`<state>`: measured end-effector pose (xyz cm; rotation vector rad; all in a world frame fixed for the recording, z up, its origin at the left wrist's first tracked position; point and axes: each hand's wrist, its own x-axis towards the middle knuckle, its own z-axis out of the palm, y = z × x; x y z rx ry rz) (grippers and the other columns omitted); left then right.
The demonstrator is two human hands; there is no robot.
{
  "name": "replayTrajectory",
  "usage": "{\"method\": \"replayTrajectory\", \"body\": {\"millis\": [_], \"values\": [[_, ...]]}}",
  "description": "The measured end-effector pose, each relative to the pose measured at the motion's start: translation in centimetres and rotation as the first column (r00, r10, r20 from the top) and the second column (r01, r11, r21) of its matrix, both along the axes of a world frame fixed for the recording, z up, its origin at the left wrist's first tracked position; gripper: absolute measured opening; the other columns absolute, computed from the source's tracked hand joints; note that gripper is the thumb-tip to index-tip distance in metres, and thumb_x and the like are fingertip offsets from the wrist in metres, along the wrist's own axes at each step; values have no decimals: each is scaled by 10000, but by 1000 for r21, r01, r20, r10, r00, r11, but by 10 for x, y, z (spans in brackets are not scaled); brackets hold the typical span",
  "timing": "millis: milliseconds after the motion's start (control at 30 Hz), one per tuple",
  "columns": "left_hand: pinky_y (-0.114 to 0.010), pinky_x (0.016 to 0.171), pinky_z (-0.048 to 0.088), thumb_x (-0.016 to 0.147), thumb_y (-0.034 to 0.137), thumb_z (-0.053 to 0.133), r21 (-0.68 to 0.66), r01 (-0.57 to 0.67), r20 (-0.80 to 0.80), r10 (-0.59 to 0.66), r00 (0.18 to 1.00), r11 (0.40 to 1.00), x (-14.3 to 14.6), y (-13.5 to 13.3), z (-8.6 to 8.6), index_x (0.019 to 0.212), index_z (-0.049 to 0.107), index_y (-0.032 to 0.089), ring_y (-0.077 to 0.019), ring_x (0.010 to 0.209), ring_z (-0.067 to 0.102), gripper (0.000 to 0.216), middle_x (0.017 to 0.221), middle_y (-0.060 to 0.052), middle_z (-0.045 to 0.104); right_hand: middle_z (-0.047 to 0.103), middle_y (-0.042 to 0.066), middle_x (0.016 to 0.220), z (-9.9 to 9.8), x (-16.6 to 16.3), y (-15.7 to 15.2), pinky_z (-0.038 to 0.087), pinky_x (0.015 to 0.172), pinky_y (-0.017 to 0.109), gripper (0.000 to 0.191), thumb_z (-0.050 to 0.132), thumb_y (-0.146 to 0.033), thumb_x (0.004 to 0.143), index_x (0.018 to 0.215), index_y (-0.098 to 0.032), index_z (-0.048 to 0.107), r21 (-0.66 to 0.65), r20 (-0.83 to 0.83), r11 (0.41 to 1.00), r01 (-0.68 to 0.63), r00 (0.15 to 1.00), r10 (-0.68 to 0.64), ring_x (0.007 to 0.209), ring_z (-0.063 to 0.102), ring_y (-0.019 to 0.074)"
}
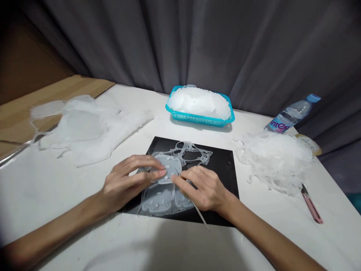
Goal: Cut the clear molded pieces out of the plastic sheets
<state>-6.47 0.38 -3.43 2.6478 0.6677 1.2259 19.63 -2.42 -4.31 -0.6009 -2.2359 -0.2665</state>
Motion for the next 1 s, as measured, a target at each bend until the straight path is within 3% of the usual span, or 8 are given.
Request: {"method": "replayTrajectory", "body": {"millis": [233, 400, 533, 633, 733, 867, 1000], "values": [[-345, 888, 615, 990, 109, 650, -35, 5, 10, -5, 1000, 999, 0, 0, -4, 1169, 699, 248, -194, 1059, 729, 232, 1130, -52, 768, 706, 61, 887, -4, 3, 0, 576, 675, 319, 380, 581, -86, 973, 1346, -143, 630, 11, 23, 999, -30, 999, 30, 790, 675, 179], [-351, 894, 609, 1001, 139, 627, -88, 13, -45, -17, 999, 996, 1, 0, -1, 1131, 683, 230, -211, 1090, 728, 168, 1175, -73, 759, 705, 54, 866, -3, 0, -2, 580, 662, 318, 331, 604, -99, 978, 1304, -146, 639, 1, -9, 1000, -22, 1000, 22, 779, 675, 179], [-323, 860, 591, 1011, 192, 620, -238, 10, -109, -37, 993, 971, 7, -4, 4, 1064, 621, 205, -206, 1055, 736, 54, 1183, -82, 752, 700, 55, 889, 0, -7, -3, 576, 675, 302, 255, 669, -126, 975, 1224, -173, 643, -129, -131, 990, 60, 988, -76, 773, 664, 170], [-279, 785, 559, 1044, 228, 574, -397, -25, -82, -8, 997, 917, 10, -7, 5, 1035, 562, 216, -163, 891, 729, 19, 1024, -30, 746, 697, 82, 988, 1, -9, 1, 587, 754, 335, 297, 709, -174, 964, 1249, -183, 625, -305, -227, 946, 110, 956, -184, 886, 673, 204], [-247, 687, 507, 1055, 303, 544, -580, -109, -57, 93, 994, 808, 12, -8, 5, 950, 489, 227, -135, 772, 656, 141, 907, 11, 675, 683, 99, 1066, -2, -8, 7, 576, 848, 389, 349, 741, -252, 952, 1272, -181, 622, -420, -210, 899, 126, 950, -231, 976, 651, 233], [-237, 631, 458, 1012, 337, 591, -677, -112, 5, 156, 988, 727, 15, -5, 3, 959, 426, 236, -122, 695, 564, 201, 822, 39, 572, 680, 80, 999, -5, -9, 10, 548, 866, 385, 165, 655, -180, 999, 1163, -164, 659, -434, -153, 897, 85, 974, -166, 949, 623, 215], [-231, 575, 424, 978, 374, 661, -737, -55, 29, 112, 993, 674, 20, -3, 6, 1198, 445, 238, -125, 616, 528, 336, 749, 64, 588, 674, 82, 978, -4, -13, 7, 556, 843, 363, 159, 577, -101, 1019, 1144, -156, 658, -404, -158, 914, 29, 982, -101, 933, 612, 204]]}}
